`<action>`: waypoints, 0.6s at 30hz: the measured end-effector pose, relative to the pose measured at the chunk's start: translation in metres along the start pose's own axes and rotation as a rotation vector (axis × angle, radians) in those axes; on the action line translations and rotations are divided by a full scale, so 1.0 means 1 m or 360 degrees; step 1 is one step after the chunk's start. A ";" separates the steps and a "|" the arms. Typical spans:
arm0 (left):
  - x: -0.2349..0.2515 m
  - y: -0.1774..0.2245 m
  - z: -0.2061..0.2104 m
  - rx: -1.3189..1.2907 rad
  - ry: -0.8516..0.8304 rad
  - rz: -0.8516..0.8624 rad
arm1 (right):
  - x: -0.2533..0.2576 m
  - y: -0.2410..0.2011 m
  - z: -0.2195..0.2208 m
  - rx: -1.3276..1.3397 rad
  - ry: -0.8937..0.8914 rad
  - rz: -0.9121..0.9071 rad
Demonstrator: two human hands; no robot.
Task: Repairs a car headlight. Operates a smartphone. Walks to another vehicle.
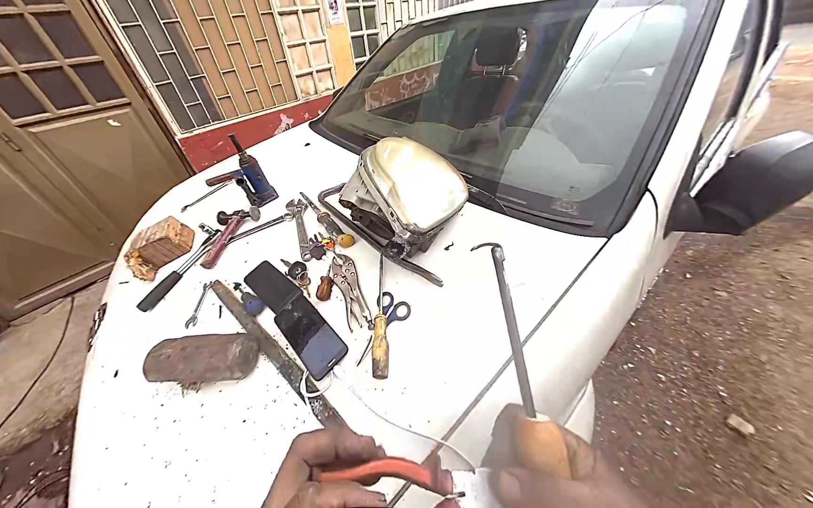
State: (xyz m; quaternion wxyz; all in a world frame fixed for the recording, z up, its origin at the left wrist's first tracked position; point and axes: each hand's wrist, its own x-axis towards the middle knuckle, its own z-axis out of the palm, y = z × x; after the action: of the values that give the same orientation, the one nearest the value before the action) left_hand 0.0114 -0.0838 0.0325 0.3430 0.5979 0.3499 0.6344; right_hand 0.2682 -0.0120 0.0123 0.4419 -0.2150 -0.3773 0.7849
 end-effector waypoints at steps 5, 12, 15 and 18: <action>-0.009 0.003 -0.004 0.1779 -0.0479 -0.0009 | 0.000 -0.020 0.021 -0.0404 0.0237 -0.0087; 0.011 -0.005 0.026 0.1715 -0.0575 0.0087 | -0.010 -0.039 0.039 -0.0613 0.0289 -0.0147; 0.033 -0.005 0.012 0.1219 -0.0369 -0.0065 | -0.018 -0.057 0.028 -0.0543 0.0424 -0.0241; 0.065 -0.011 -0.019 0.0913 -0.0163 -0.0277 | -0.026 -0.067 -0.003 -0.0541 0.0597 -0.0286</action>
State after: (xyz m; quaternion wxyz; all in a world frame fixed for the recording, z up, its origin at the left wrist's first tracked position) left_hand -0.0110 -0.0232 0.0555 0.2303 0.6694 0.5470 0.4469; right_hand 0.3193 -0.0110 0.0631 0.5295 -0.3936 -0.4328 0.6143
